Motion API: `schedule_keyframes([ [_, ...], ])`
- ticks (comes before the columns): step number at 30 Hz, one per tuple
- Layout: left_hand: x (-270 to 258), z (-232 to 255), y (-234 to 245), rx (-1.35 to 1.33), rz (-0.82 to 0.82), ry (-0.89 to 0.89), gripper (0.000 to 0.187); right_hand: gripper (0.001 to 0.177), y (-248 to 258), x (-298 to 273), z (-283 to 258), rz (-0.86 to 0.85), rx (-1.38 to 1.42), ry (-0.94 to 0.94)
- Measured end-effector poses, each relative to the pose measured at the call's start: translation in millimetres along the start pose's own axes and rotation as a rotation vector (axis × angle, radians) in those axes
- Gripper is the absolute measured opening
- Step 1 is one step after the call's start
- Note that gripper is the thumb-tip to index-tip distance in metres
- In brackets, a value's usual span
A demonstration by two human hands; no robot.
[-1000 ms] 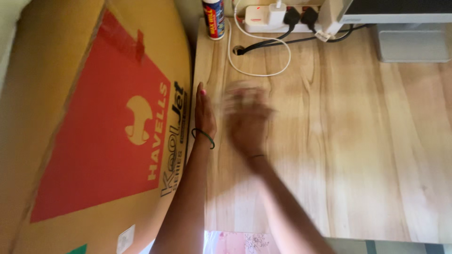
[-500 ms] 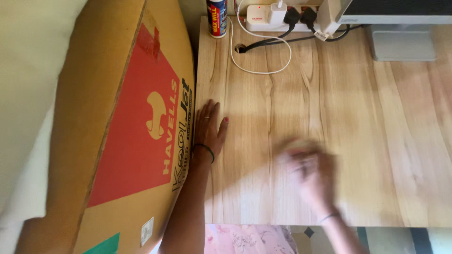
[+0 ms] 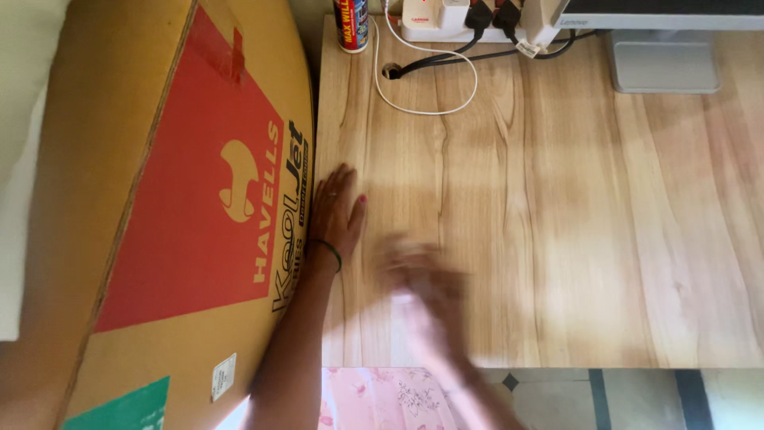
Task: The person wipes a computer monitor screen with a cloth, then wipes the wooden desk surface around the monitor, keyboard, and mouse. The person uses a cloth to clean the surfaces.
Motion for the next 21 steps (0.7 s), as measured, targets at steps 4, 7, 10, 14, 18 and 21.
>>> schedule_keyframes([
  [4,-15,16,1,0.195,-0.060,0.020,0.066,0.039,85,-1,147,0.021,-0.214,-0.248],
  [7,-15,19,0,0.219,-0.071,0.062,0.068,0.049,97,25,211,0.116,-1.193,-0.253],
  [10,-12,11,-7,0.146,-0.075,0.081,0.067,0.048,49,36,188,0.076,-0.589,-0.360],
  [14,-7,-7,-11,-0.055,-0.016,0.066,0.063,0.048,-23,17,78,-0.080,-0.153,-0.085],
  [18,-9,-12,-9,-0.151,-0.067,0.129,0.066,0.047,-3,-34,49,-0.122,0.035,0.058],
  [21,-20,-2,-8,-0.080,-0.079,0.107,0.066,0.047,57,-53,127,-0.096,0.086,-0.122],
])
Point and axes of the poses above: each hand's wrist, its own x-axis towards the middle knuckle, its own y-axis out of the back of the hand, z = x × y, the point moved 1 cm from there along x, towards the middle knuckle, and after that the axes turned 11 degrees about x, right-handed, at the moved point
